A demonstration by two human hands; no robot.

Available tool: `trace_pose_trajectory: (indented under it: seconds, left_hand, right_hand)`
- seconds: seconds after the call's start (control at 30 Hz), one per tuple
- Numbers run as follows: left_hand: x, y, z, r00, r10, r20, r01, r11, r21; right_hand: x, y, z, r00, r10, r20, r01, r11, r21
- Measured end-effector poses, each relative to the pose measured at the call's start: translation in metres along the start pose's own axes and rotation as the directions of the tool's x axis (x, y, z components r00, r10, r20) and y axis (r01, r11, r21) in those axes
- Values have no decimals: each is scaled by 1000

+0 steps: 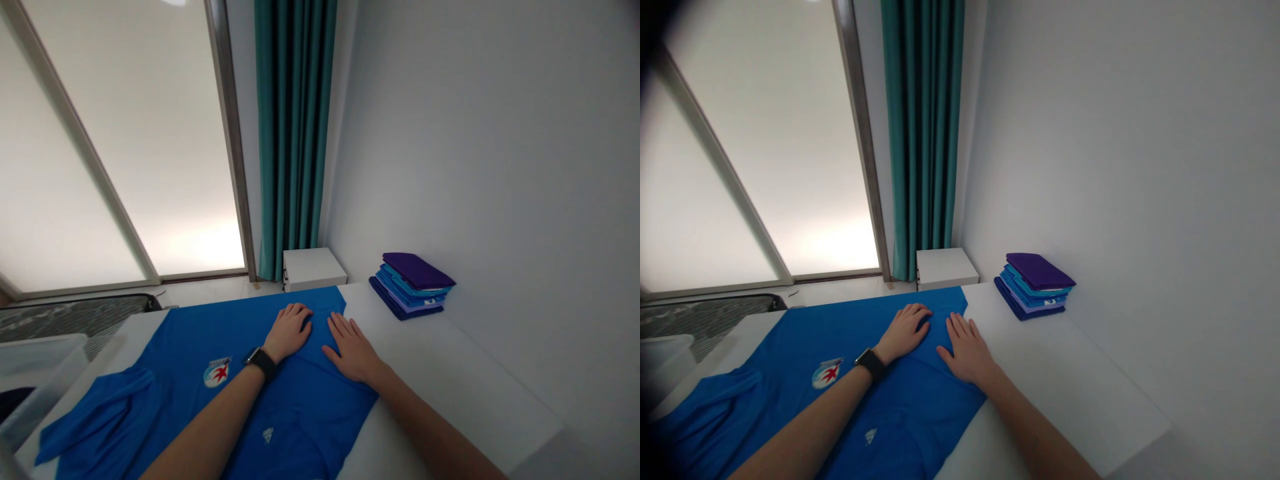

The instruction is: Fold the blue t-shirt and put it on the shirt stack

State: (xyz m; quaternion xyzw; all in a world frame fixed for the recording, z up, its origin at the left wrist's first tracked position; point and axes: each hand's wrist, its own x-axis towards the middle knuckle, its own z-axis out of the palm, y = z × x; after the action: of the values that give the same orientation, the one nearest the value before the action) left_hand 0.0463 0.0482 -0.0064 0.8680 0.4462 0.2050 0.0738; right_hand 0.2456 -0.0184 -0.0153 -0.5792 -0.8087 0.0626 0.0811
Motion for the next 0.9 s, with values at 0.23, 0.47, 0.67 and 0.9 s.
trace_pose_trajectory:
  seconds: [0.23, 0.47, 0.67, 0.9]
  left_hand:
    - [0, 2, -3, 1000, 3, 3, -3, 1000, 3]
    - [0, -1, 2, 1000, 9, -9, -9, 1000, 15]
    - [0, 0, 0, 1000, 9, -2, -9, 1000, 10]
    - [1, -1, 2, 1000, 7, -7, -7, 1000, 2]
  right_hand:
    - [-2, -3, -4, 1000, 15, 19, -15, 1000, 18]
    - [-17, -5, -8, 998, -60, 22, 59, 996, 68]
    - [-31, -6, -10, 995, -87, 52, 83, 994, 63]
    - [-58, -4, -13, 993, -104, 53, 100, 991, 84]
